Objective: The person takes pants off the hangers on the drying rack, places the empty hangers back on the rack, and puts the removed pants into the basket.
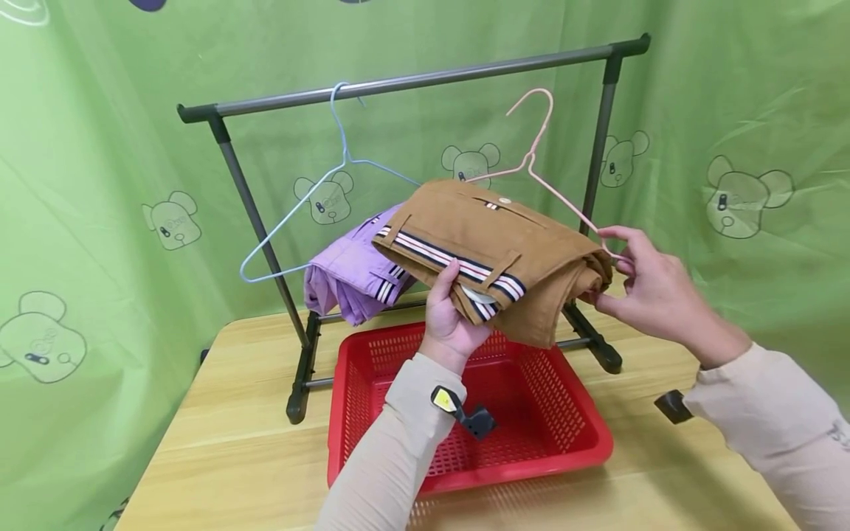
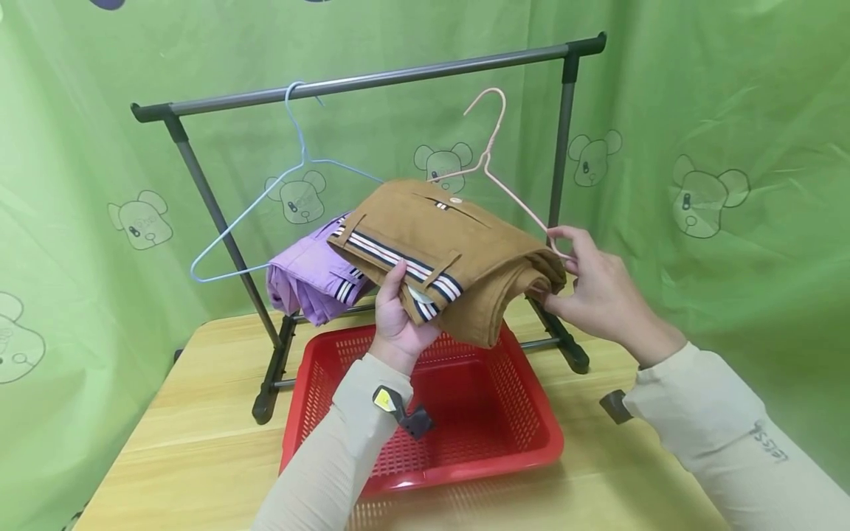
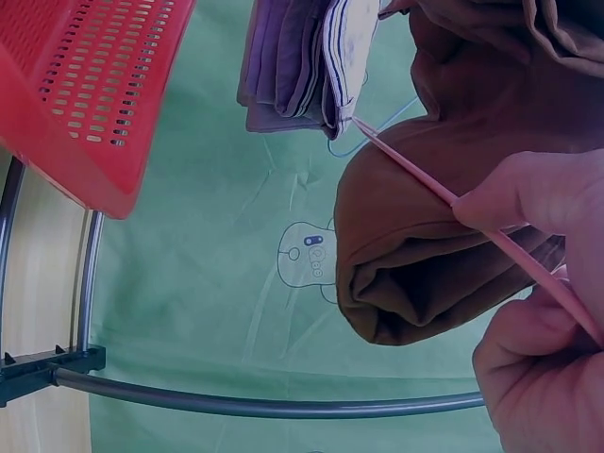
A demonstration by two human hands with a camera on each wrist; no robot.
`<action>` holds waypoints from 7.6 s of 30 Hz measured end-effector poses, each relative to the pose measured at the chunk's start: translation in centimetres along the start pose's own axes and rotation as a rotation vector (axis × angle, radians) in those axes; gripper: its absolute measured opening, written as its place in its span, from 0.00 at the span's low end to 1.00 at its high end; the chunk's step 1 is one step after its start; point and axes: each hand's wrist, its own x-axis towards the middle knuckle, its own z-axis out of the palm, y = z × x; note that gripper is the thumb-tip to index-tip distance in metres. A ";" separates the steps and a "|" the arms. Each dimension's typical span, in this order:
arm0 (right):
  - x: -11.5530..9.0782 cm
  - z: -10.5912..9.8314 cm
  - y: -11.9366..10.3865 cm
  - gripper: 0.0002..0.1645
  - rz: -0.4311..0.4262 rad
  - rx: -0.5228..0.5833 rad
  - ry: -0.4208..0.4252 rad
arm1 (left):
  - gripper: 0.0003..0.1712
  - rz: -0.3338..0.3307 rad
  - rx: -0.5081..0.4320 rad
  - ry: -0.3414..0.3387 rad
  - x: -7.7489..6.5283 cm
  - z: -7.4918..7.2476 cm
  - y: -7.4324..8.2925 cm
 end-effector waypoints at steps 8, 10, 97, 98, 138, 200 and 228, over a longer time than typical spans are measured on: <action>0.2 0.1 0.0 0.52 0.011 0.008 -0.005 | 0.36 0.022 0.003 -0.006 -0.1 0.1 0.3; 0.2 0.2 0.0 0.52 0.014 0.007 -0.005 | 0.36 0.022 -0.003 -0.011 -0.2 0.2 0.4; 1.0 1.0 1.6 0.16 0.186 0.095 0.185 | 0.33 -0.073 0.032 0.054 -1.9 -0.3 1.4; 1.0 0.9 1.6 0.16 0.186 0.090 0.191 | 0.32 -0.075 0.032 0.053 -1.9 -0.4 1.3; 0.8 0.0 1.6 0.16 0.221 0.111 0.212 | 0.11 -0.243 0.075 0.179 -3.2 -2.0 0.8; 0.5 -0.2 2.3 0.17 0.245 0.110 0.175 | 0.12 -0.407 0.238 0.342 -6.8 -3.3 1.2; 0.8 -0.1 2.3 0.17 0.241 0.132 0.161 | 0.11 -0.478 0.417 0.462 -9.2 -5.2 3.8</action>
